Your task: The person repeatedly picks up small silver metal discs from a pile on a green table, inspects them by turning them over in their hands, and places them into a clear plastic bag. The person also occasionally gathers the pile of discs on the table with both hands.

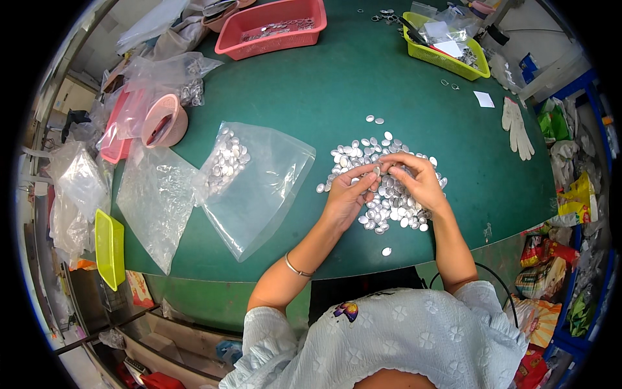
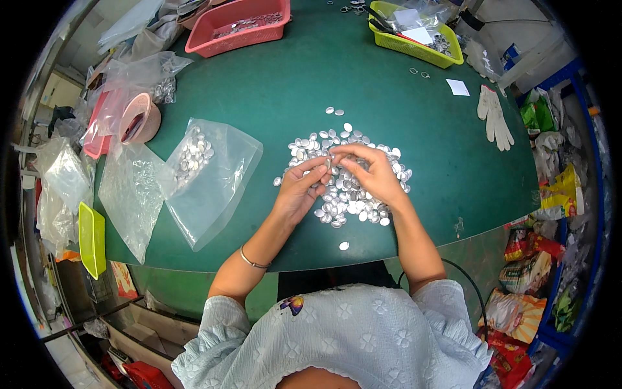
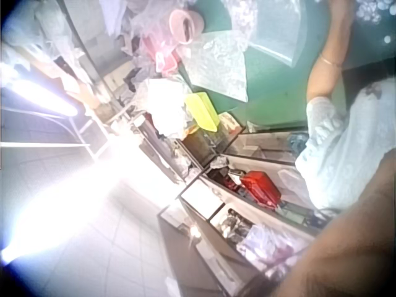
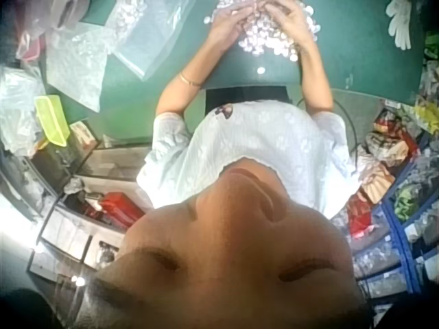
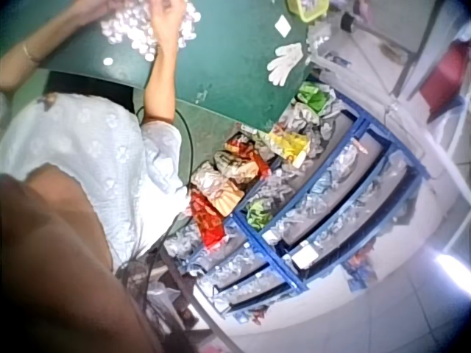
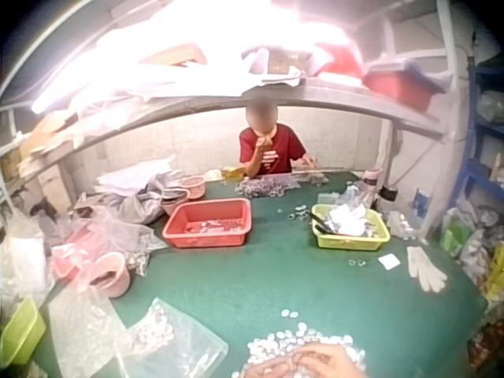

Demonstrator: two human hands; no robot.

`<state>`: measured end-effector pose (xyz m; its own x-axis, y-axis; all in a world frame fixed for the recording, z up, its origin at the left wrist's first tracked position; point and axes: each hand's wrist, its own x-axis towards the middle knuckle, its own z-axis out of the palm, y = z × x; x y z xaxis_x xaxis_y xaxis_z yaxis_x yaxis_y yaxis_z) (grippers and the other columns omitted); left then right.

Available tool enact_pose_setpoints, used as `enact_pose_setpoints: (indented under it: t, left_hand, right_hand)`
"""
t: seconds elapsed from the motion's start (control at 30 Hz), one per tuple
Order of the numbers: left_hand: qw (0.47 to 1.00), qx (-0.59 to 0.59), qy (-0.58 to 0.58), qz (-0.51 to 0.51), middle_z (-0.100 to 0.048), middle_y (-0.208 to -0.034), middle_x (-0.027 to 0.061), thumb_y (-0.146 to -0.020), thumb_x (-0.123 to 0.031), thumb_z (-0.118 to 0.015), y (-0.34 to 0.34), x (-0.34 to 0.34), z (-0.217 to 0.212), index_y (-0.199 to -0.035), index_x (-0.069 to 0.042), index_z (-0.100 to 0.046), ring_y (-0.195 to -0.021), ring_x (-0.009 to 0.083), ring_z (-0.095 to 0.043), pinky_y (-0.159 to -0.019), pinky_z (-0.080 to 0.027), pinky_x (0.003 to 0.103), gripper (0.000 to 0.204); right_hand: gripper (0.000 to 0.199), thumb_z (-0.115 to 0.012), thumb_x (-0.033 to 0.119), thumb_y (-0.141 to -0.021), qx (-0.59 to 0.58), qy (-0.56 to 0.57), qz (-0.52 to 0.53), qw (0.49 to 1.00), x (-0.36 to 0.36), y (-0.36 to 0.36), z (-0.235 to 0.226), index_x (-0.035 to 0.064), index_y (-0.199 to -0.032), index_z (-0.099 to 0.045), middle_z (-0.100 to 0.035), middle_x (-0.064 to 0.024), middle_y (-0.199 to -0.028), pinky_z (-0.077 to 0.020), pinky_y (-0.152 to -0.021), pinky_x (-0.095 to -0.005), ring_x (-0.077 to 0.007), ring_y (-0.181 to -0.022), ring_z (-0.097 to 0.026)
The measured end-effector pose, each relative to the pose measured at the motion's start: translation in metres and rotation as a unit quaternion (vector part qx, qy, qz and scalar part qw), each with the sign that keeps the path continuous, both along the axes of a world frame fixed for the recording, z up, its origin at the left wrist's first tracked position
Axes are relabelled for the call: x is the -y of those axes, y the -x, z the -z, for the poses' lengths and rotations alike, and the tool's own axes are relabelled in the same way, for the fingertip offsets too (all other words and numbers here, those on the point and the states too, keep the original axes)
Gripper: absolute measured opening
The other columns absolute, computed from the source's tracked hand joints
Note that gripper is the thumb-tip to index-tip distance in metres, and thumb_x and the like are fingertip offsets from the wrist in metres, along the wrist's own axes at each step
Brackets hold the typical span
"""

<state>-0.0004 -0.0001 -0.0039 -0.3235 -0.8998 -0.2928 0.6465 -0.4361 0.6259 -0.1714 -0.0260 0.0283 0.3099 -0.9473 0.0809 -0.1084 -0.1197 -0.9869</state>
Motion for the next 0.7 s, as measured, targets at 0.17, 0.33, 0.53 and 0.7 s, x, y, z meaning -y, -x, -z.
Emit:
enact_pose_setpoints:
  t: [0.17, 0.33, 0.53, 0.7]
  left_hand:
    - [0.999, -0.022, 0.004, -0.023, -0.058, -0.082, 0.0031, -0.086, -0.008, -0.062, 0.0, -0.001, 0.001, -0.112, 0.001, -0.058, -0.068, 0.006, -0.05, -0.056, -0.041, 0.019, 0.029]
    - [0.999, 0.011, -0.008, -0.031, -0.057, -0.079, 0.002, -0.085, -0.005, -0.062, 0.002, -0.002, -0.004, -0.111, 0.0, -0.058, -0.063, 0.0049, -0.047, -0.052, -0.037, 0.018, 0.027]
    - [0.996, 0.061, 0.038, -0.045, -0.054, -0.074, -0.0008, -0.083, -0.001, -0.062, 0.004, -0.003, -0.001, -0.108, 0.0, -0.059, -0.052, 0.0024, -0.04, -0.045, -0.03, 0.017, 0.026]
    - [0.991, 0.117, 0.042, -0.041, -0.052, -0.07, -0.002, -0.082, 0.001, -0.061, 0.004, -0.005, -0.006, -0.108, -0.001, -0.058, -0.052, 0.0018, -0.04, -0.044, -0.029, 0.017, 0.026]
  right_hand:
    - [0.019, -0.071, 0.01, -0.071, -0.276, 0.103, -0.026, 0.955, 0.009, 0.016, 0.008, 0.0031, -0.087, -0.064, -0.058, -0.006, -0.076, -0.039, -0.078, -0.0334, -0.0213, -0.082, -0.053]
    - [0.021, -0.076, 0.015, -0.065, -0.369, 0.151, -0.03, 0.916, 0.001, 0.014, 0.011, 0.0056, -0.078, -0.063, -0.057, -0.0041, -0.072, -0.0327, -0.083, -0.035, -0.0222, -0.079, -0.051]
    - [0.013, -0.072, 0.01, -0.073, -0.237, 0.014, 0.037, 0.971, 0.004, 0.012, 0.014, 0.0042, -0.079, -0.063, -0.057, 0.0013, -0.066, -0.0377, -0.064, -0.0264, -0.0106, -0.063, -0.051]
    - [0.01, -0.066, 0.005, -0.081, 0.047, -0.147, 0.037, 0.987, 0.005, 0.011, 0.015, -0.0002, -0.09, -0.065, -0.061, -0.0004, -0.072, -0.0399, -0.054, -0.0193, -0.0048, -0.059, -0.051]
